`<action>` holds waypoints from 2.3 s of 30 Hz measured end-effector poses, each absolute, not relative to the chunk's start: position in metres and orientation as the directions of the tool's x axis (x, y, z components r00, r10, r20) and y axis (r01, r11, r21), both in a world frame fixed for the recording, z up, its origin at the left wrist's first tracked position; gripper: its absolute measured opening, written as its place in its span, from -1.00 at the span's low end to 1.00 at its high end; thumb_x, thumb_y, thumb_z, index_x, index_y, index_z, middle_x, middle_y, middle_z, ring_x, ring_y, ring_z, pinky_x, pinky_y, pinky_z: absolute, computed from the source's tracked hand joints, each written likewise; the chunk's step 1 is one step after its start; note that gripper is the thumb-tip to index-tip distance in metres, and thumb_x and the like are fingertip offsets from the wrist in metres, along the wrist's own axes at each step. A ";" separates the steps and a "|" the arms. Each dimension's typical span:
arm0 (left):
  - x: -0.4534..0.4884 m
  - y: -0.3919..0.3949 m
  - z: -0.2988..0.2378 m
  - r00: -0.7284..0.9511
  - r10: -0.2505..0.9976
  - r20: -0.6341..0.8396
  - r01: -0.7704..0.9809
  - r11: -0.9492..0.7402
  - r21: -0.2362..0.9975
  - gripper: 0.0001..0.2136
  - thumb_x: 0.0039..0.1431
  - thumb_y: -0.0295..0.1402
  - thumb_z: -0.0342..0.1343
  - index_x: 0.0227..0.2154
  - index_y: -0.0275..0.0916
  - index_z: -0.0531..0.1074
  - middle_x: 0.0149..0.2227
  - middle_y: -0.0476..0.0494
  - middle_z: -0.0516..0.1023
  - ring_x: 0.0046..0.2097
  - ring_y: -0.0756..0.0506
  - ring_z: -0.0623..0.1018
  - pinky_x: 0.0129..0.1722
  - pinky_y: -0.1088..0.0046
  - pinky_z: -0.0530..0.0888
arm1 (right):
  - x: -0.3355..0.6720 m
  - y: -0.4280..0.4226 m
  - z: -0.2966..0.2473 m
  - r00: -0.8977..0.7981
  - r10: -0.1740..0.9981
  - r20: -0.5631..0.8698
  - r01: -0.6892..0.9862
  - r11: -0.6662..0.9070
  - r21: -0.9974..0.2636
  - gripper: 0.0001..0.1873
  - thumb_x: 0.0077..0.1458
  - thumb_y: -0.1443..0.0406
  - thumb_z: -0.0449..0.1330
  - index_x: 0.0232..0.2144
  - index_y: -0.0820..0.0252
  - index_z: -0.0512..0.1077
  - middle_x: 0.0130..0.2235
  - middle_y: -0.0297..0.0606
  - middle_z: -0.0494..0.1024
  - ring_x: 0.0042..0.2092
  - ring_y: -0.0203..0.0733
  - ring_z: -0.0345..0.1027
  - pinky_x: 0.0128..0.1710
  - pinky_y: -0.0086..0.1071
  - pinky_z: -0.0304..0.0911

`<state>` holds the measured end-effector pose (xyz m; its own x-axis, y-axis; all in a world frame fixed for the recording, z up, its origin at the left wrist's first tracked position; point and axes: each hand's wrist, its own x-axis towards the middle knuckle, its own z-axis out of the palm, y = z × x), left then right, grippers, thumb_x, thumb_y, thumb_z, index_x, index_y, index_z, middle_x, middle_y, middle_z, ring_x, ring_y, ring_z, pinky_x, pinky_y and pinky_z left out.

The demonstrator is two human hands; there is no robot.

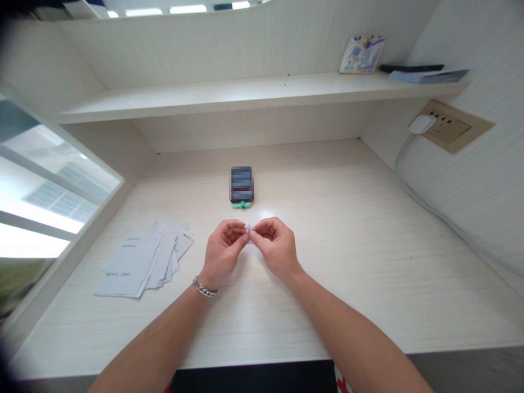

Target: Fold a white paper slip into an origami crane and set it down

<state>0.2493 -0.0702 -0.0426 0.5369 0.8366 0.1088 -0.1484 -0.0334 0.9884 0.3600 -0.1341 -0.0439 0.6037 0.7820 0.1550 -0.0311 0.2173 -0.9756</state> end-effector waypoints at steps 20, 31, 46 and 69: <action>0.245 -0.072 -0.036 0.519 0.831 0.198 -0.045 -0.205 0.978 -0.76 -0.01 -0.41 0.18 -0.25 -0.25 0.34 -0.36 -0.11 0.48 -0.29 -0.03 0.51 -0.22 0.40 0.47 | 0.371 -0.132 -0.041 0.530 0.847 0.048 -0.178 0.166 -0.970 -0.71 -0.29 0.26 0.39 -0.51 0.18 0.36 -0.47 -0.32 0.52 -0.42 -0.25 0.39 -0.38 -0.34 0.30; 0.244 -0.069 -0.039 0.611 0.791 0.044 -0.043 -0.023 0.999 -0.71 -0.02 -0.37 0.20 -0.23 -0.26 0.29 -0.40 -0.09 0.49 -0.33 -0.03 0.52 -0.30 0.44 0.45 | 0.376 -0.132 -0.041 0.459 0.888 -0.019 -0.188 0.076 -0.979 -0.63 -0.25 0.26 0.37 -0.34 0.21 0.38 -0.45 -0.30 0.52 -0.39 -0.24 0.41 -0.35 -0.35 0.30; 0.243 -0.058 -0.044 0.528 0.846 -0.073 -0.075 0.132 0.988 -0.63 -0.17 -0.37 0.29 -0.26 -0.29 0.33 -0.42 -0.11 0.54 -0.37 -0.03 0.53 -0.32 0.45 0.45 | 0.375 -0.129 -0.045 0.314 0.931 -0.183 -0.195 -0.126 -0.973 -0.61 -0.22 0.10 0.32 -0.38 0.26 0.42 -0.46 -0.27 0.50 -0.44 -0.27 0.37 -0.44 -0.39 0.29; 0.242 -0.054 -0.048 0.564 0.823 -0.066 -0.066 0.124 0.990 -0.82 -0.12 -0.31 0.25 -0.50 -0.34 0.48 -0.50 -0.11 0.52 -0.44 -0.02 0.46 -0.39 0.46 0.39 | 0.371 -0.136 -0.044 0.188 0.980 -0.069 0.181 -0.104 -0.978 -0.77 0.03 0.18 0.14 -0.46 0.24 0.42 -0.48 -0.28 0.48 -0.43 -0.27 0.34 -0.44 -0.43 0.21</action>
